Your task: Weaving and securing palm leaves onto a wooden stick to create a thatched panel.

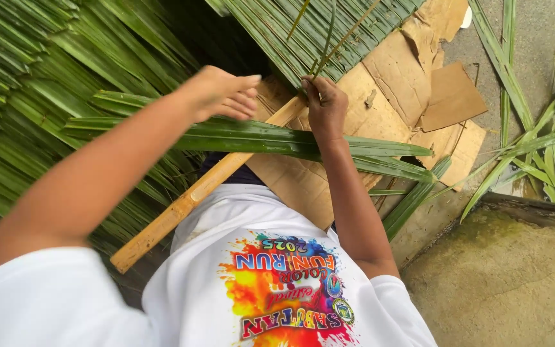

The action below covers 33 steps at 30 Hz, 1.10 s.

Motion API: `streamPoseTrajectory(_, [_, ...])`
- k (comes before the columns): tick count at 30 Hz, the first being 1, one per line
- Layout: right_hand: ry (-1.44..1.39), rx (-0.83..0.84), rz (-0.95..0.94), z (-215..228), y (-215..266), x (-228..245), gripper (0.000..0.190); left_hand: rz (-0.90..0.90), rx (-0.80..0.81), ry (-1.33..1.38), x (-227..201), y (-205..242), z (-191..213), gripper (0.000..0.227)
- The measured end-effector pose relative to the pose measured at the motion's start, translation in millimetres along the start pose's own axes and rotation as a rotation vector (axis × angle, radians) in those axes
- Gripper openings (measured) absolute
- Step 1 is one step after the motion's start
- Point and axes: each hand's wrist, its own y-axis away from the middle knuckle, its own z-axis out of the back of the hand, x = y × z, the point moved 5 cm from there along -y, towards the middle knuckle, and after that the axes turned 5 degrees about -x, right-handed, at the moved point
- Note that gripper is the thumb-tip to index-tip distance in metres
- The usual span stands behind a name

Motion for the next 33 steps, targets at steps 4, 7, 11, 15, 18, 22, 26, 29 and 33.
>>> streamPoseTrajectory(4, [-0.011,-0.029,-0.010,8,-13,9,0.013,0.228,0.110,0.177,31,-97,-45,0.112])
streamPoseTrajectory(7, [0.011,-0.043,-0.018,11,-13,15,0.009,0.250,0.130,0.332,40,-142,-74,0.123])
streamPoseTrajectory(11, [0.025,-0.047,-0.019,6,-7,7,0.007,0.242,-0.087,0.550,64,-180,-91,0.102])
streamPoseTrajectory(15, [0.145,-0.021,0.073,1,3,5,0.008,0.167,-0.404,0.552,82,-202,-91,0.073])
streamPoseTrajectory(18, [0.211,-0.020,0.250,0,7,30,0.006,0.113,-0.503,0.468,100,-223,-88,0.079])
streamPoseTrajectory(22, [0.297,0.002,0.386,5,26,88,0.007,-0.004,-0.630,0.156,100,-200,-90,0.069])
streamPoseTrajectory(26, [0.177,0.033,0.381,19,35,150,0.005,-0.045,-0.692,0.244,99,-201,-89,0.073])
streamPoseTrajectory(29, [-0.010,0.023,0.338,10,28,132,0.025,-0.110,-0.614,0.258,77,-172,-94,0.081])
streamPoseTrajectory(33, [-0.155,0.101,0.312,-9,11,68,0.030,-0.037,-0.569,0.291,82,-185,-92,0.080])
